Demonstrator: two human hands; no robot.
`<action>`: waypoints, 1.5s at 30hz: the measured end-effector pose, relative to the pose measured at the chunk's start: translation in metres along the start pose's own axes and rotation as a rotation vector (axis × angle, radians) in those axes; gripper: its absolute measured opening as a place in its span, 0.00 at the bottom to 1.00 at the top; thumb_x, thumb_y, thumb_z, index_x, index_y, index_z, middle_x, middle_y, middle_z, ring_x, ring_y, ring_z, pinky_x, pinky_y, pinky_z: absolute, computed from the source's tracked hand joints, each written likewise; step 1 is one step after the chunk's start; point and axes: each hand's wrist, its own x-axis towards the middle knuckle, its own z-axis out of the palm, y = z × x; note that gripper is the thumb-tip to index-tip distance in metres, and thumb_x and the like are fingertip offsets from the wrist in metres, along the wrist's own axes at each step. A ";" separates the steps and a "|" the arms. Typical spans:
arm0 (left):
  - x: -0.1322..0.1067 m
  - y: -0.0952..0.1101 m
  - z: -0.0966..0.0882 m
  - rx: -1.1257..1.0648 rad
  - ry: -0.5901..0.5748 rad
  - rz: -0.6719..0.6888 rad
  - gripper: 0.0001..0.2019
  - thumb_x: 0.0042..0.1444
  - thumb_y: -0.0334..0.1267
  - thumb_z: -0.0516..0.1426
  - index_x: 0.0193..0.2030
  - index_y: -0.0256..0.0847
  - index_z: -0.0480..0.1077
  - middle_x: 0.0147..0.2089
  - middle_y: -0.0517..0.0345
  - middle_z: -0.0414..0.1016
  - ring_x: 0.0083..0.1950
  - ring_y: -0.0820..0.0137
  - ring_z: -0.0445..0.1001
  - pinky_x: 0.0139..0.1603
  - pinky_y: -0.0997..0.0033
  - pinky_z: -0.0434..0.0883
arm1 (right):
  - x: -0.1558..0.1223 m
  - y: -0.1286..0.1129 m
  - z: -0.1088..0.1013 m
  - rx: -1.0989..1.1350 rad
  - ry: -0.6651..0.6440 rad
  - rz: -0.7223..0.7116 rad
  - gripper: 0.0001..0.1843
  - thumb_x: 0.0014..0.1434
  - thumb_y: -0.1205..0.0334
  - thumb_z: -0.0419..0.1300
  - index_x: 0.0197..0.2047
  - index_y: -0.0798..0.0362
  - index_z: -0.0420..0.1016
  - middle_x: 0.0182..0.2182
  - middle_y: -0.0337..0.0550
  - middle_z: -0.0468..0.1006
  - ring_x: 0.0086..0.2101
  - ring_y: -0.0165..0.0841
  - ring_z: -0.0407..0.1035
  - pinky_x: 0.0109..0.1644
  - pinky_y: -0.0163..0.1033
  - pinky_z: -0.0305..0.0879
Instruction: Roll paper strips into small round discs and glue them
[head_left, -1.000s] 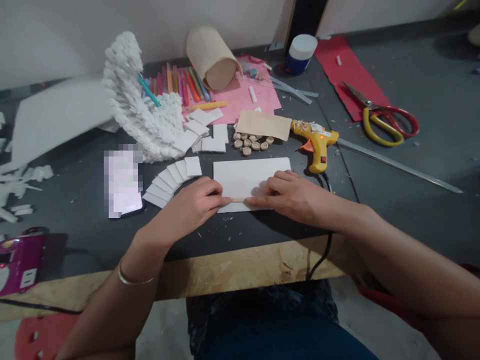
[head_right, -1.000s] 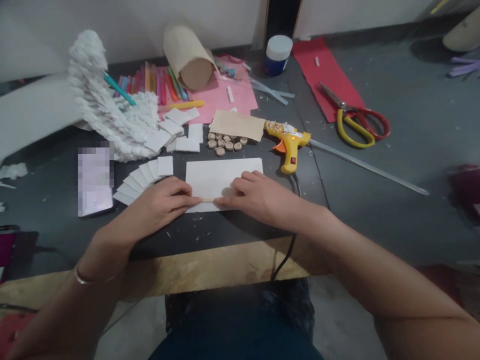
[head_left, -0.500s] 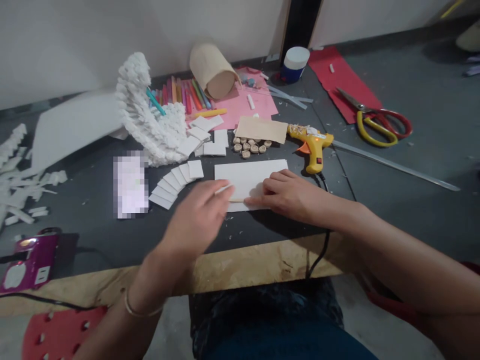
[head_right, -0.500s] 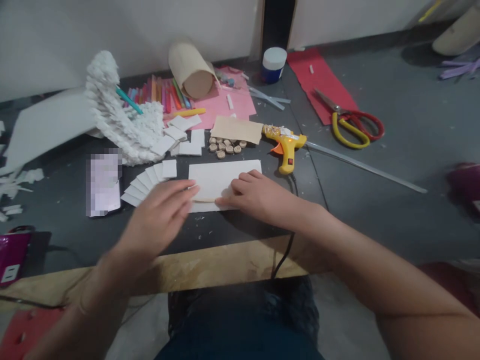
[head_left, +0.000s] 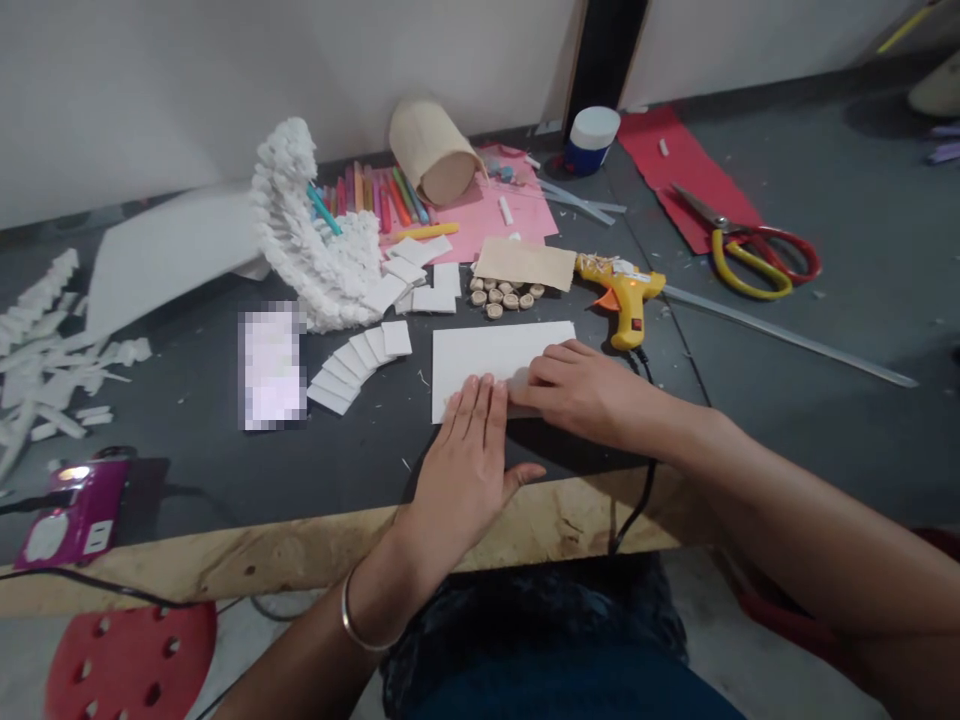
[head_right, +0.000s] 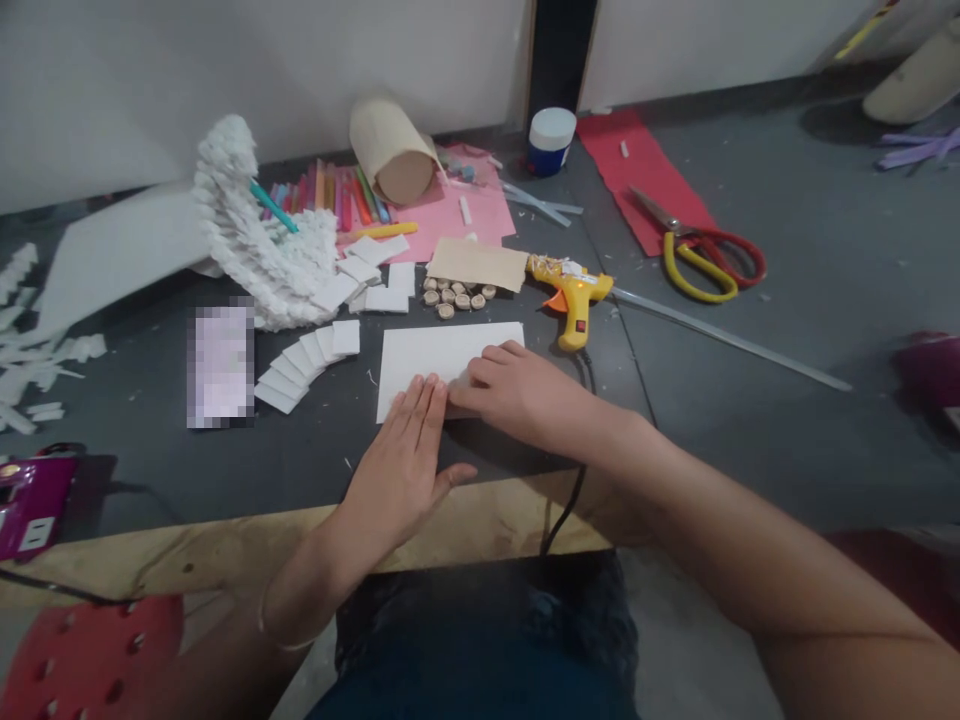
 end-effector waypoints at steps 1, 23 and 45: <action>0.000 0.000 0.000 0.006 -0.008 0.003 0.44 0.61 0.61 0.44 0.70 0.21 0.46 0.71 0.28 0.49 0.74 0.50 0.43 0.71 0.47 0.54 | -0.001 0.001 -0.001 0.038 0.018 0.038 0.13 0.63 0.68 0.53 0.49 0.53 0.73 0.35 0.47 0.75 0.36 0.37 0.63 0.42 0.41 0.53; 0.003 0.004 -0.006 0.076 -0.044 -0.001 0.35 0.62 0.55 0.48 0.70 0.35 0.53 0.72 0.31 0.48 0.73 0.46 0.45 0.69 0.45 0.57 | -0.015 0.006 -0.009 0.054 0.049 -0.021 0.12 0.64 0.70 0.51 0.39 0.57 0.76 0.31 0.47 0.75 0.34 0.35 0.64 0.41 0.41 0.59; 0.007 0.009 -0.006 0.094 -0.054 -0.025 0.33 0.60 0.52 0.54 0.69 0.44 0.55 0.71 0.34 0.50 0.72 0.44 0.49 0.66 0.43 0.59 | -0.027 -0.014 -0.014 0.238 0.277 0.389 0.11 0.65 0.65 0.54 0.40 0.55 0.77 0.36 0.51 0.78 0.38 0.38 0.71 0.43 0.44 0.65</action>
